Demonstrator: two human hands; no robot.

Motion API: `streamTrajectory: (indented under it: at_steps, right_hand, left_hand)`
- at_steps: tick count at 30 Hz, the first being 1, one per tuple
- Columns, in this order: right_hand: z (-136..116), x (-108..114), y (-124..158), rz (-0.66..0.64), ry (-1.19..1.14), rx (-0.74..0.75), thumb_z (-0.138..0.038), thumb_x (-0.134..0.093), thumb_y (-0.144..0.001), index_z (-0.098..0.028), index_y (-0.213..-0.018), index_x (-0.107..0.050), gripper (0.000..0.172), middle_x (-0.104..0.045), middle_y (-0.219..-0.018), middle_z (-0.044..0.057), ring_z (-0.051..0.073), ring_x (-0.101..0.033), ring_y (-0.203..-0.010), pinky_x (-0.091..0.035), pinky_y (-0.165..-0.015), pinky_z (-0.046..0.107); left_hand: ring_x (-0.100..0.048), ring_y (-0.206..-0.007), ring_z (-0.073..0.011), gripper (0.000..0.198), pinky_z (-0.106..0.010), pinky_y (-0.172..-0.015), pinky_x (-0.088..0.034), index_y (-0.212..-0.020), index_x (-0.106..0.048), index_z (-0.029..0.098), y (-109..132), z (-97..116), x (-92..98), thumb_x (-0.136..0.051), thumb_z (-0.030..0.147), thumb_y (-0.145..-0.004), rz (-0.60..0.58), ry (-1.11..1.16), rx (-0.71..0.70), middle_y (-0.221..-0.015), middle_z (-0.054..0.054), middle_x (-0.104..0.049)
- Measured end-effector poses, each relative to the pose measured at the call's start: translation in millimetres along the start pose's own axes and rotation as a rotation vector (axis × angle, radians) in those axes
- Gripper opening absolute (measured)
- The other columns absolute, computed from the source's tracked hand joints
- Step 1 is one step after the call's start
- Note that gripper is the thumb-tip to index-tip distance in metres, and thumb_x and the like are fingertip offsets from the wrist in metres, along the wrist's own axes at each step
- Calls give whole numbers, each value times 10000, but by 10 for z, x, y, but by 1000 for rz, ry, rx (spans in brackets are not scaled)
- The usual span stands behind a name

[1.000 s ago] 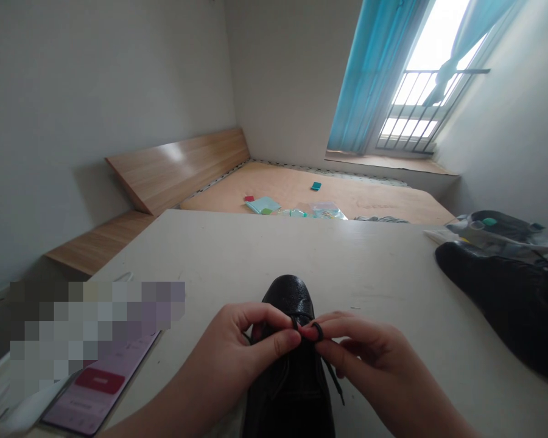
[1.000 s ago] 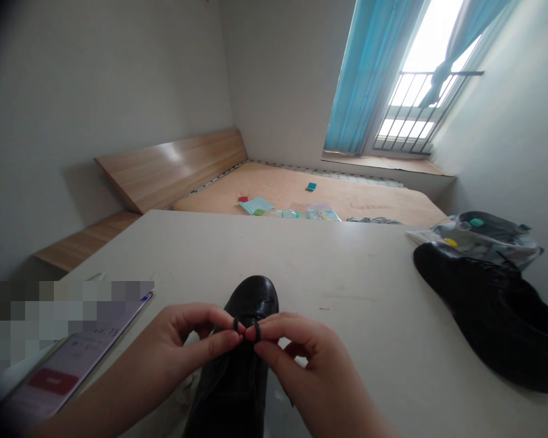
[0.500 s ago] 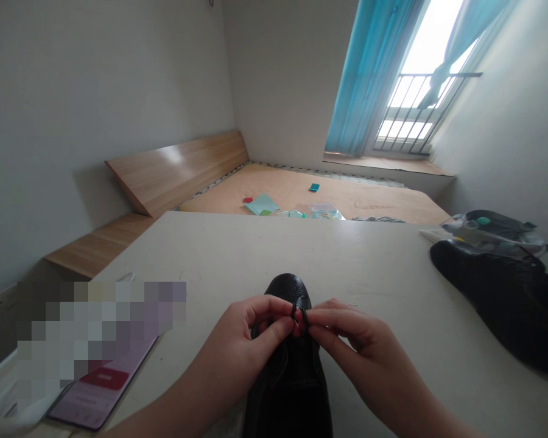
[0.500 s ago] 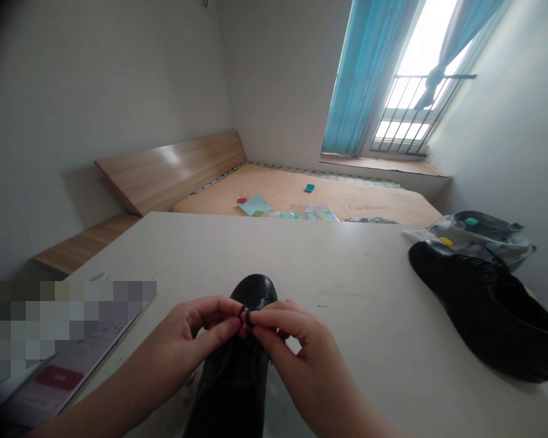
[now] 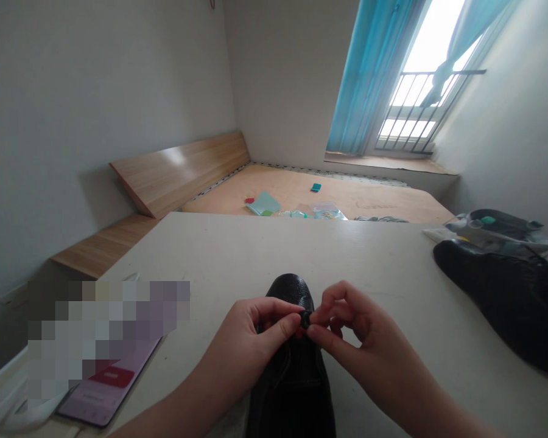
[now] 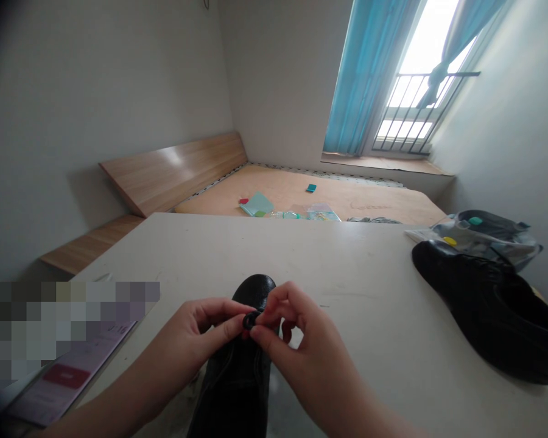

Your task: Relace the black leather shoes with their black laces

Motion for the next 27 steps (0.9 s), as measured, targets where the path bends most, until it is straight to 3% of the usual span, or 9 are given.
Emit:
streamTrajectory:
  at_steps: [7, 12, 16, 21, 27]
  right_hand:
    - [-121, -69, -63, -58, 183, 28, -133, -573, -788, -246, -855, -463, 171, -598, -708, -68, 128, -534, -639, -385, -571, 263]
    - [-215, -85, -124, -93, 332, 99, -52, -612, -770, -230, -832, -502, 218, -574, -704, -63, 124, -521, -650, -388, -575, 250]
    - [-345, -88, -81, -80, 526, 350, -136, -675, -838, -201, -757, -555, 159, -596, -744, -14, 151, -535, -708, -421, -606, 268]
    - [-571, -207, 158, 0, 704, 809, -134, -460, -978, -150, -778, -578, 233, -622, -750, 56, 174, -526, -698, -442, -595, 292]
    - [-693, -280, 288, 0, 861, 969, -110, -472, -963, -124, -821, -641, 221, -657, -753, 81, 191, -552, -675, -444, -594, 324]
  left_hand:
    - [-633, -860, -238, 324, -352, -793, -447, -1003, -746, 188, 123, 137, 24, -571, 367, -796, 71, -189, -190, -899, -59, -716]
    - [-609, -817, -213, 236, -326, -772, -426, -916, -755, 212, 132, 172, 53, -646, 377, -786, 89, -169, -265, -840, -33, -698]
    - [-564, -695, -178, 293, -290, -685, -407, -714, -728, 185, 81, 135, 62, -631, 440, -821, 64, -113, -233, -681, -17, -667]
    - [-566, -693, -176, 346, -269, -655, -430, -729, -718, 150, 23, 24, 29, -637, 475, -816, -2, 38, -136, -700, -39, -683]
    - [-549, -663, -152, 329, -243, -613, -424, -766, -729, 144, 27, 13, 23, -681, 470, -779, -10, 113, -89, -690, -24, -669]
Point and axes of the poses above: each hand's wrist, its own y-axis away from the middle knuckle, its own x-axis out of the back of the hand, z = x × y, the point moved 9 cm from there along -y, towards the middle knuckle
